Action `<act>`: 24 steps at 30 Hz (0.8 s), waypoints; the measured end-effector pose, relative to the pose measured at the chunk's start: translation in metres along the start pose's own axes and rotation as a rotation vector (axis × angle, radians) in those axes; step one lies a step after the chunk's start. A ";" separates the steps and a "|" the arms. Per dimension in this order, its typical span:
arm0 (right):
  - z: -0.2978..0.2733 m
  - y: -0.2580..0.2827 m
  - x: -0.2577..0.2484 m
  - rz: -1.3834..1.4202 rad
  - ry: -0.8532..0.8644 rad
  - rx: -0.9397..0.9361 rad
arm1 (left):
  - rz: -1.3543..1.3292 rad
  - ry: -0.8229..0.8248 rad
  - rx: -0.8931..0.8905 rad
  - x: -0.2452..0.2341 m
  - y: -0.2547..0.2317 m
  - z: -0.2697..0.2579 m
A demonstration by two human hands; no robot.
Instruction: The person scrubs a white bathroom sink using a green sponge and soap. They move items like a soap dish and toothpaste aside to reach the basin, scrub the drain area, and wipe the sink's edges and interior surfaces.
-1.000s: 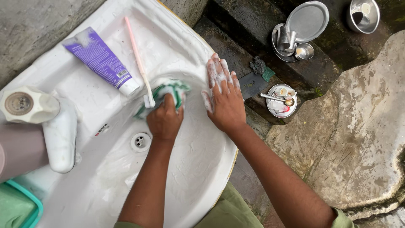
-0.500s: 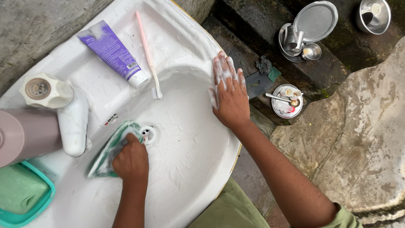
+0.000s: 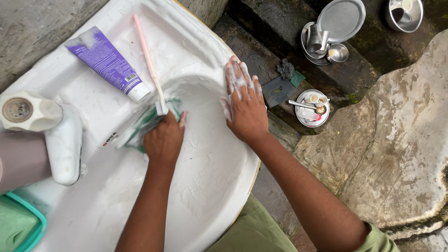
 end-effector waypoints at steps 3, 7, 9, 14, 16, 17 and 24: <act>0.001 0.001 0.000 -0.002 0.004 -0.005 | 0.144 -0.063 -0.097 -0.012 0.031 -0.038; 0.001 0.004 -0.005 0.025 0.005 0.010 | 0.233 0.060 -0.237 -0.039 0.080 -0.103; 0.010 0.002 -0.008 -0.004 0.001 0.021 | 0.259 -0.028 -0.187 -0.038 0.073 -0.086; 0.003 0.013 -0.007 0.030 0.060 0.041 | 0.020 -0.156 0.030 -0.031 0.009 -0.018; 0.004 0.018 -0.009 -0.039 0.043 -0.010 | -0.031 -0.136 0.154 -0.031 -0.018 0.012; 0.004 0.021 -0.010 -0.074 0.034 -0.039 | -0.025 -0.128 0.133 -0.039 -0.016 0.008; -0.028 0.075 0.032 -0.417 0.296 -0.343 | 0.144 -0.082 0.014 -0.078 0.028 -0.043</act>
Point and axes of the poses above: each hand's wrist, its own z-axis towards the middle knuckle, its own x-axis out of the palm, y = z × x, the point moved 7 cm from there along z, towards the middle knuckle, and after that the axes turned 5 degrees about -z, right-handed, at the moved point
